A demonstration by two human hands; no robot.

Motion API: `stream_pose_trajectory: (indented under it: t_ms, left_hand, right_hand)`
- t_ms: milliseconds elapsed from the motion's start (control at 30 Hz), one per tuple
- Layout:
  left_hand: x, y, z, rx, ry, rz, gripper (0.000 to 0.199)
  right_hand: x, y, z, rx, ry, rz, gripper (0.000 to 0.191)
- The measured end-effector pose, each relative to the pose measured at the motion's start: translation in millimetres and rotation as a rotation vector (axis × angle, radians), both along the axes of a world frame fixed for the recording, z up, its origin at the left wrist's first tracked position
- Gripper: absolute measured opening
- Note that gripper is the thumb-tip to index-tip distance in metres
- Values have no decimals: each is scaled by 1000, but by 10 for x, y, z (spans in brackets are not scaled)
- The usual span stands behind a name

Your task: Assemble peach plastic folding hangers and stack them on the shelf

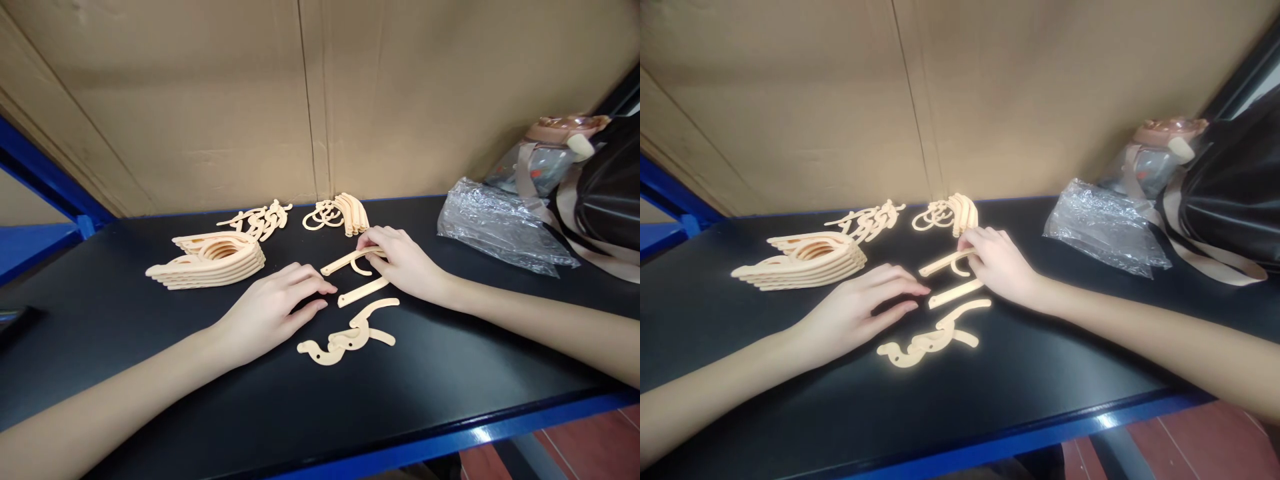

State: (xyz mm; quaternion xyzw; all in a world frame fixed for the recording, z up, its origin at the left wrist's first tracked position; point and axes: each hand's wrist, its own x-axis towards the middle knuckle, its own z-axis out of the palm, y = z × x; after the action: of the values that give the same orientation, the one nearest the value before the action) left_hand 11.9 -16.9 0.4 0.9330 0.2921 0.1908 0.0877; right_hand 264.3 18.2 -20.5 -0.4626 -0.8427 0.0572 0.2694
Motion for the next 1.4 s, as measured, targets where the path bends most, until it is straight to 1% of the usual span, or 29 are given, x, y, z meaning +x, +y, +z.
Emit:
stream_pose_trajectory:
  t_ms: [167, 300, 367, 433, 533, 667, 767, 867, 1000, 1133, 1233, 1333, 1400]
  left_hand:
    - [0, -17, 1, -9, -4, 5, 22]
    - [5, -70, 35, 3, -42, -41, 22]
    - [18, -112, 54, 21, -55, -76, 20]
    - [43, -161, 70, 43, -59, -107, 20]
    - [90, -236, 85, 80, -40, -138, 24]
    - [118, -292, 89, 120, 26, -150, 28]
    - [111, -288, 77, 106, 32, -157, 24]
    - [103, -263, 59, 12, -18, -148, 18]
    - [106, -228, 43, -187, -84, -104, 18]
    - [116, -182, 53, -421, -188, -20, 16]
    - [120, -128, 78, -611, -295, 69, 14]
    - [114, -75, 102, -817, -410, 174, 15]
    - [106, -52, 111, -872, -498, 214, 13]
  right_hand:
    - [10, 14, -13, -10, 27, -6, 21]
    - [8, -1, 4, 3, 114, 6, 27]
    - [-2, -33, 31, 34, 151, 43, 27]
    - [-20, -76, 65, 73, 143, 106, 21]
    - [-48, -137, 112, 125, 71, 197, 15]
    - [-67, -176, 138, 175, -12, 274, 14]
    - [-67, -182, 136, 192, -32, 317, 15]
    - [-65, -183, 131, 203, -58, 343, 17]
    - [-72, -185, 129, 198, -72, 346, 19]
    - [-75, -188, 136, 201, -55, 352, 22]
    - [-69, -195, 150, 197, -35, 369, 25]
    - [-61, -205, 165, 196, -17, 426, 27]
    - [-59, -214, 170, 209, -10, 477, 29]
